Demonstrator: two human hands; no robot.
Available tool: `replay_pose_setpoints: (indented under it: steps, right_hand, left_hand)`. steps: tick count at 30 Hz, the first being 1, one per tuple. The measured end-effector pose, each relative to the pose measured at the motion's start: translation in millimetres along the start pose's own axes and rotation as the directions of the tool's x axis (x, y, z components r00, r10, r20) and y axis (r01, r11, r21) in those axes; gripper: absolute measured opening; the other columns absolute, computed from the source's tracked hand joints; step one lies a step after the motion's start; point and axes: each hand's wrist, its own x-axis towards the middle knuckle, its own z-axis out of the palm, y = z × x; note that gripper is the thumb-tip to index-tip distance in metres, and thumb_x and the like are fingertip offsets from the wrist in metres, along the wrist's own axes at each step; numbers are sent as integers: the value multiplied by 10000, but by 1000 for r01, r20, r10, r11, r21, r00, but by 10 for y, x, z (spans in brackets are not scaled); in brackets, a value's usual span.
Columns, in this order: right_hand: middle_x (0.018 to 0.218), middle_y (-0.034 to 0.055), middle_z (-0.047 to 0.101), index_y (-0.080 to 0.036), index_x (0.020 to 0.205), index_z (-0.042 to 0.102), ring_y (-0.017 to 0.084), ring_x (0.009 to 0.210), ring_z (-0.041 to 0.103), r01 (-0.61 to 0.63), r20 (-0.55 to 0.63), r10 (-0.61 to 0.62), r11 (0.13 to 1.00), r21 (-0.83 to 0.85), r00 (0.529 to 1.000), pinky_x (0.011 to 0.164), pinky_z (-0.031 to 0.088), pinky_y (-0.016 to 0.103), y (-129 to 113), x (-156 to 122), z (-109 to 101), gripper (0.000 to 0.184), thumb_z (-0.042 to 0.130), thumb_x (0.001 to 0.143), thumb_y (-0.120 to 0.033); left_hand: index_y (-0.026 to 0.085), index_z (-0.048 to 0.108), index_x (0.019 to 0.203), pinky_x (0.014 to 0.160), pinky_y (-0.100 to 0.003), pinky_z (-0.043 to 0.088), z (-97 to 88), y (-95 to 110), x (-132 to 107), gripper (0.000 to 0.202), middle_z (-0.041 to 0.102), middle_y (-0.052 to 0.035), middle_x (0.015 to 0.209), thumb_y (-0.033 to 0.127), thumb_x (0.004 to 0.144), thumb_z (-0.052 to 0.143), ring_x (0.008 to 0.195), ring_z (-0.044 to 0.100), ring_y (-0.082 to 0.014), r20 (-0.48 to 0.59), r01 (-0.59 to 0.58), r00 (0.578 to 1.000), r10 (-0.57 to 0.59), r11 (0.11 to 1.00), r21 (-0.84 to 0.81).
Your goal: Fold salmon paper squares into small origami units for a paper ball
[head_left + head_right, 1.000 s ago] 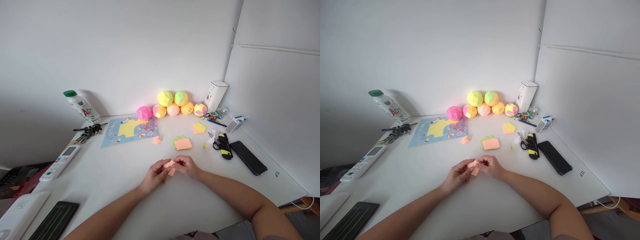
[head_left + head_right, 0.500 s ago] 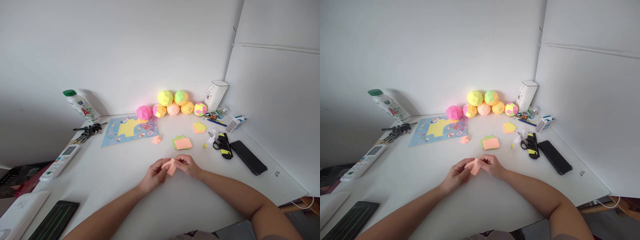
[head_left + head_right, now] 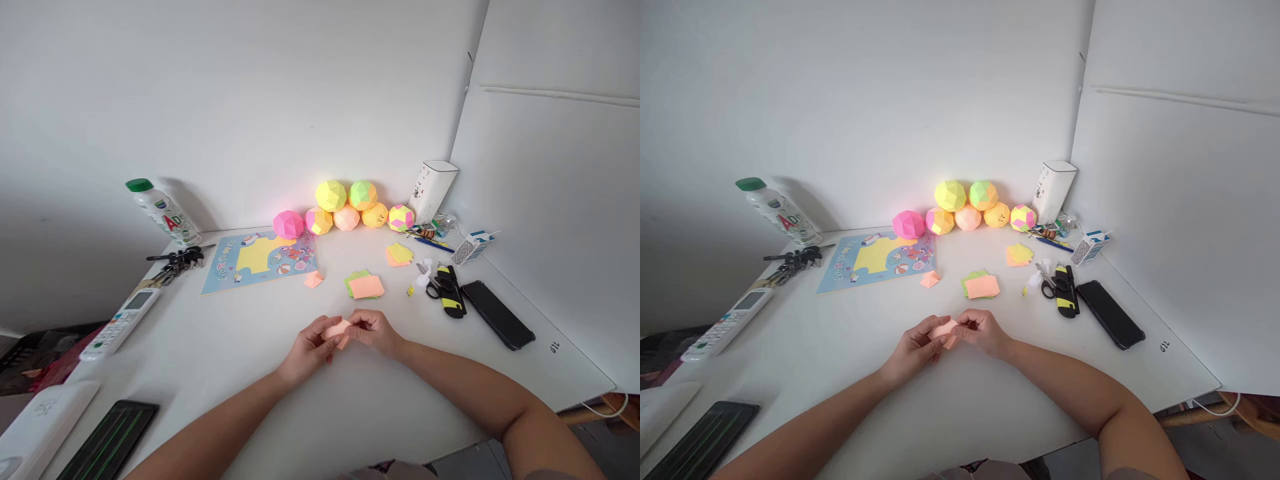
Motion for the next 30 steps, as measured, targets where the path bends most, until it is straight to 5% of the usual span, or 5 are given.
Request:
replay_pose_setpoints:
  steps: [15, 30]
  right_hand:
    - [736, -9, 545, -176, 849, 581, 113, 646, 500, -3, -70, 8, 998, 68, 998, 607, 415, 258, 72, 14, -9, 269, 696, 706, -373]
    - [674, -10, 567, -162, 729, 606, 122, 638, 516, 31, -47, -31, 1000, -5, 998, 607, 419, 261, 25, 20, -10, 203, 653, 750, -358]
  left_hand:
    - [157, 606, 793, 438, -217, 406, 35, 81, -40, 251, 475, 58, 554, 403, 808, 559, 401, 445, -63, -26, -10, 1000, 14, 989, 150]
    - [155, 584, 759, 400, -204, 361, 23, 8, -51, 288, 443, 78, 444, 430, 821, 526, 350, 429, -72, -50, 19, 999, -8, 972, 235]
